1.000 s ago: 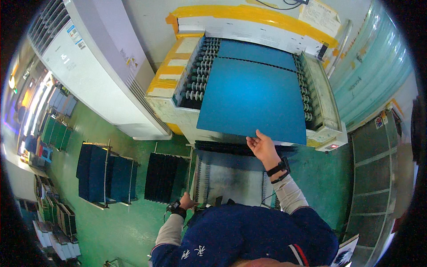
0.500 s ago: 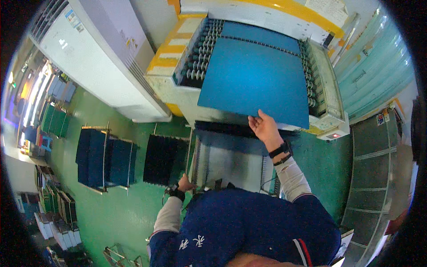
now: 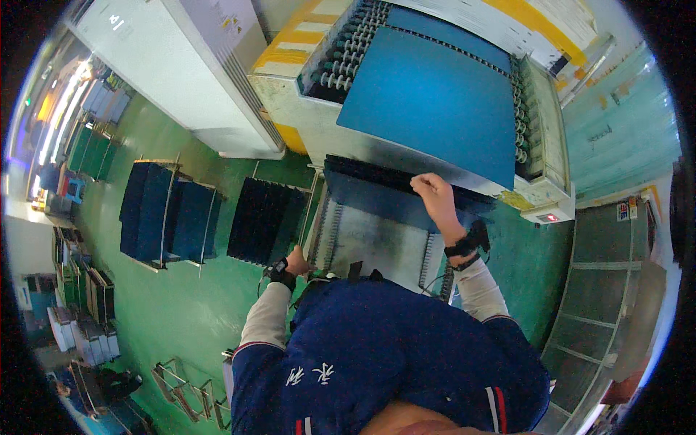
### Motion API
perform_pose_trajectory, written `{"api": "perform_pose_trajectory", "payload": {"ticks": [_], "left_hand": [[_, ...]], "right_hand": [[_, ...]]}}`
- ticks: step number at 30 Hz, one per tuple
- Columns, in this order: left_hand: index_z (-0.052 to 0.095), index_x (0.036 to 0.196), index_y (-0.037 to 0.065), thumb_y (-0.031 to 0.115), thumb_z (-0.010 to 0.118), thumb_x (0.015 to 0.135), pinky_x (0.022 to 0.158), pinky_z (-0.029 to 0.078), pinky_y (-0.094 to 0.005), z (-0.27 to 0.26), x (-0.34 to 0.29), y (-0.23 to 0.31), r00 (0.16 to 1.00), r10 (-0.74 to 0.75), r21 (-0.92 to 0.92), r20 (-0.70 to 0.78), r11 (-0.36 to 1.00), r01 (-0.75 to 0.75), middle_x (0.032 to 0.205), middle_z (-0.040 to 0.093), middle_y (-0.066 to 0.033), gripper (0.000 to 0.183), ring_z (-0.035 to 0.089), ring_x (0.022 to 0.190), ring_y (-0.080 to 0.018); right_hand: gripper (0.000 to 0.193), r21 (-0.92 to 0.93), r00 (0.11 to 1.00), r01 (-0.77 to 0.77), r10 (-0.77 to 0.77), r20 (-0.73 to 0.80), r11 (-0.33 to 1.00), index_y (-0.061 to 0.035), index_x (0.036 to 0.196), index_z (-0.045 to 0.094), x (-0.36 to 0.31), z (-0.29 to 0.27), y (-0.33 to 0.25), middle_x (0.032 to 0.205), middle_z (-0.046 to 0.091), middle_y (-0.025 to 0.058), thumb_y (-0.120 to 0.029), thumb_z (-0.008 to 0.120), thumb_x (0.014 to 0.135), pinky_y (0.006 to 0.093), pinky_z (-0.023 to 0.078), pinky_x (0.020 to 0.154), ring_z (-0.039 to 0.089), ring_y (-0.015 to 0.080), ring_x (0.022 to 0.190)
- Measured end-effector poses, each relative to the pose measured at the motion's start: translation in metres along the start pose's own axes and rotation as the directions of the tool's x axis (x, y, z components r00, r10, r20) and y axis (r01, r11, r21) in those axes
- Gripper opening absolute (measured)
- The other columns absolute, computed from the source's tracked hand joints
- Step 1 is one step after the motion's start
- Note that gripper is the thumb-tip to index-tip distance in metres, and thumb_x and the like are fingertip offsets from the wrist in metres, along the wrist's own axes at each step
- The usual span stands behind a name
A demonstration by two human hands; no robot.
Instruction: Picking up blue metal or glass sheets and feeding them into the rollers of a processing machine.
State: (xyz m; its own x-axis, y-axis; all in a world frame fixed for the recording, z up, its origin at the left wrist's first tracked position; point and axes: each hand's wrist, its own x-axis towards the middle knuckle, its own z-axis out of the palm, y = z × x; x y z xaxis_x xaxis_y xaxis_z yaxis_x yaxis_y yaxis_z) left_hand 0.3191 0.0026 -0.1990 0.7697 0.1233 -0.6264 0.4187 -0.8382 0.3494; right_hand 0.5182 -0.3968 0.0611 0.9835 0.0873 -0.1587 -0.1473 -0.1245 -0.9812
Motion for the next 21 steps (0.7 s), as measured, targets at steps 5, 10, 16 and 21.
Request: {"api": "perform_pose_trajectory", "payload": {"ticks": [5,10,16,21], "left_hand": [[0.042,0.117,-0.002,0.035,0.096,0.055,0.078,0.057,-0.0462,-0.021,-0.012,0.037,0.995,-0.092,-0.070,0.050,0.993,0.095,0.106,0.066,-0.0241,0.090,0.068,0.098,-0.0377],[0.042,0.119,-0.002,0.034,0.096,0.053,0.081,0.056,-0.0460,-0.013,-0.004,0.031,0.983,-0.179,-0.077,0.031,0.981,0.181,0.108,0.065,-0.0248,0.093,0.066,0.102,-0.0387],[0.048,0.111,0.006,0.030,0.084,0.070,0.067,0.056,-0.0469,0.029,0.010,0.011,0.961,-0.102,0.007,-0.258,0.994,0.107,0.089,0.066,-0.0162,0.060,0.068,0.081,-0.0369],[0.050,0.106,0.004,0.029,0.079,0.074,0.068,0.056,-0.0462,0.038,0.012,0.021,0.933,-0.147,-0.061,-0.327,0.989,0.134,0.083,0.067,-0.0160,0.049,0.069,0.081,-0.0354]], "right_hand": [[0.031,-0.724,0.873,0.418,-0.463,0.153,0.549,-0.0040,0.104,0.069,-0.024,-0.001,0.008,0.095,0.070,0.0177,-0.026,0.072,0.083,0.0433,0.054,0.075,0.069,0.0331,0.084],[0.025,-0.937,0.974,0.226,-0.055,0.219,0.266,-0.0050,0.089,0.069,-0.011,0.000,-0.002,0.088,0.069,0.0199,-0.029,0.072,0.081,0.0502,0.054,0.073,0.067,0.0399,0.085],[0.031,-0.946,0.978,0.189,0.032,0.204,0.263,-0.0039,0.089,0.073,0.004,0.004,0.005,0.091,0.070,0.0214,-0.032,0.075,0.077,0.0496,0.054,0.077,0.068,0.0401,0.088],[0.034,-0.955,0.984,0.161,0.037,0.176,0.250,-0.0041,0.093,0.073,-0.001,0.001,0.005,0.092,0.071,0.0207,-0.034,0.075,0.076,0.0481,0.054,0.078,0.068,0.0392,0.089]]}}
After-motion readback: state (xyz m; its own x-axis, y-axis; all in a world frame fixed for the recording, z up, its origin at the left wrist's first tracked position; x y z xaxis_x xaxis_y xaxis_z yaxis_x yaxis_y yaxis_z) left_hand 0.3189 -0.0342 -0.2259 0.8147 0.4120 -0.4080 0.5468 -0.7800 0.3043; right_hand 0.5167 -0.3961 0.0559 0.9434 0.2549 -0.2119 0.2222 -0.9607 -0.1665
